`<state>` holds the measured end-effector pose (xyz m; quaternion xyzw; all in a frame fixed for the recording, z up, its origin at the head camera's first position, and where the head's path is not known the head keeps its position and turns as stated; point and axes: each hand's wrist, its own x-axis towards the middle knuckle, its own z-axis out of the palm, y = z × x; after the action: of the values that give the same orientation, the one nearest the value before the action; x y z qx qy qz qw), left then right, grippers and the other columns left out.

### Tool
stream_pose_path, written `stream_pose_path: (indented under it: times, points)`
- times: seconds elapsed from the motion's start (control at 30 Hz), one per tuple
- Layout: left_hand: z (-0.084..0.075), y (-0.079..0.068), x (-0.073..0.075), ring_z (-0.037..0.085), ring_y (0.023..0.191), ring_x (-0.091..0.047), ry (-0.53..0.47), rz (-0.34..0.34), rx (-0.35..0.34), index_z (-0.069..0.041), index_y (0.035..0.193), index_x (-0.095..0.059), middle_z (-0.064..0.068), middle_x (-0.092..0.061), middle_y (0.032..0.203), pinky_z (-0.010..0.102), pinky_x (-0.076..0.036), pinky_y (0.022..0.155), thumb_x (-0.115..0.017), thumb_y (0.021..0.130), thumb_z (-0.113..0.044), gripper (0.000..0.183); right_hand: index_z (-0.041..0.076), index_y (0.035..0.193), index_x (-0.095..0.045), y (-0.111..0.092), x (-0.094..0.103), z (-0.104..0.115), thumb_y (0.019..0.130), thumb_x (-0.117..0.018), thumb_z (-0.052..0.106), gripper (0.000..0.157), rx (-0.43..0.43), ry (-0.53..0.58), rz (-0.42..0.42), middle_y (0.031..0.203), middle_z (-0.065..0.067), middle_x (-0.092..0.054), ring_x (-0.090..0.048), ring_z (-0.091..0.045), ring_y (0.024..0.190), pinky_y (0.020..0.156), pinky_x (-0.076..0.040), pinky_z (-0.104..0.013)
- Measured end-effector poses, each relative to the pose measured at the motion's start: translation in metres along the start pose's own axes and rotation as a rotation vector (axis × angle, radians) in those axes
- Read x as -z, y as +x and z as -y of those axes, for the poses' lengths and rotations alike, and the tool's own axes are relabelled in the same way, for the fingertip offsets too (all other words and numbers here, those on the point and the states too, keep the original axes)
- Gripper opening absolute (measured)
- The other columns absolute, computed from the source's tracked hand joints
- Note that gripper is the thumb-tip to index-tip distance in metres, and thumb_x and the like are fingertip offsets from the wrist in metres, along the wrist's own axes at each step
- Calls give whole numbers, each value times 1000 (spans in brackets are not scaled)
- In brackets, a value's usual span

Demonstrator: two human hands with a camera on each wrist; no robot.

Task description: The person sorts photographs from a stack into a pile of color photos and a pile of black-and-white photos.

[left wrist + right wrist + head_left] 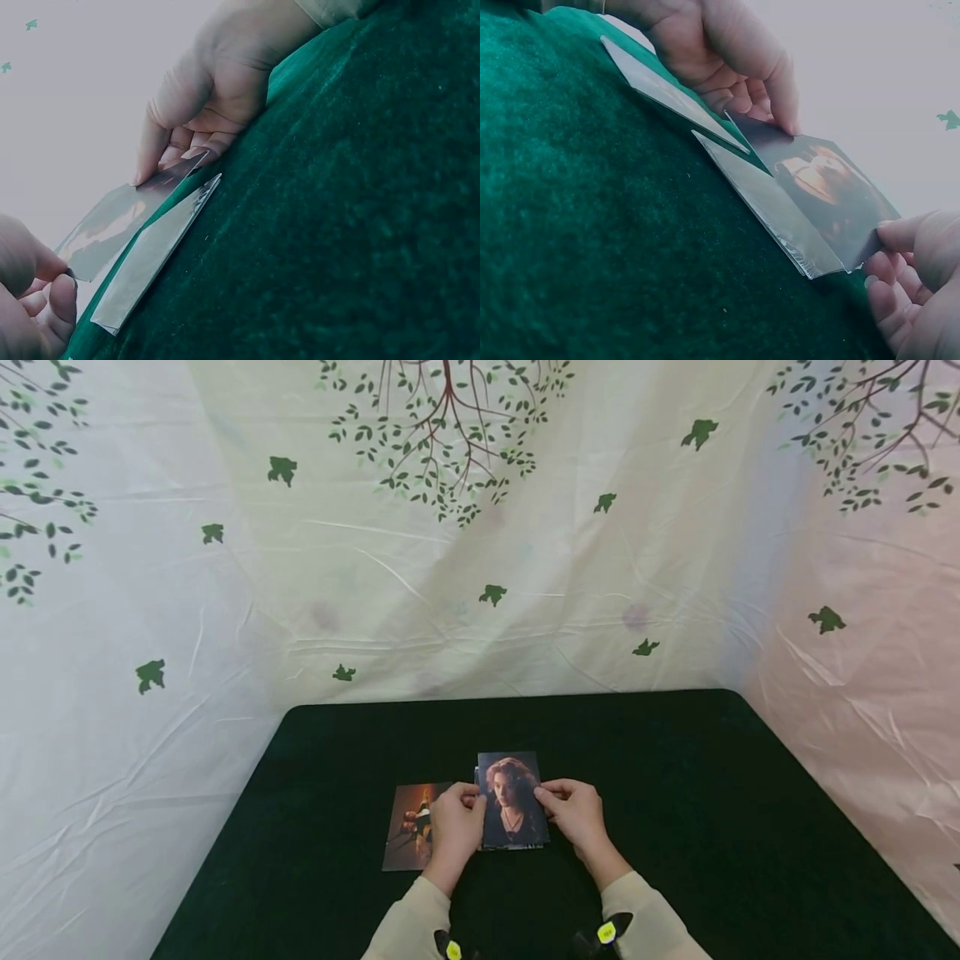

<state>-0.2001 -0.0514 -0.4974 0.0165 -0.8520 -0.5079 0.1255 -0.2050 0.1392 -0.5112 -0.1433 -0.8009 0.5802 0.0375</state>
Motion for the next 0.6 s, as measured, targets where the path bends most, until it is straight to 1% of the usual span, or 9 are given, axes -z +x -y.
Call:
stream_pose_path:
  times: [0.13, 0.33, 0.53, 0.6]
  points:
    - [0, 2, -1, 9, 60, -55, -38, -20, -6, -6, 89, -71, -2, -62, 71, 27, -47, 56, -71, 87, -11, 5, 10, 99, -73, 0, 3, 2, 86, -73, 26, 20, -4, 60, -2, 86, -5, -68, -62, -18, 73, 63, -53, -32]
    - [-1, 4, -1, 10, 62, -56, -129, -22, 26, -10, 88, -70, -1, -62, 74, 26, -47, 56, -70, 88, -15, 4, 11, 101, -73, -2, 7, 8, 85, -73, 29, 24, 1, 124, -8, 91, -7, -67, -61, -21, 76, 65, -51, -33]
    - [-10, 3, 3, 13, 59, -57, -241, 1, 68, -9, 90, -69, 2, -61, 75, 28, -48, 52, -69, 89, -14, 5, 13, 102, -73, -2, 9, 13, 84, -74, 34, 27, 9, 162, -22, 95, -8, -66, -61, -22, 79, 68, -51, -36]
    - [-14, 3, 5, 13, 58, -57, -269, 2, 70, -8, 90, -69, 3, -62, 75, 28, -48, 51, -69, 89, -14, 6, 14, 101, -73, -2, 10, 15, 83, -75, 35, 28, 20, 172, -31, 95, -8, -66, -61, -23, 79, 68, -52, -37]
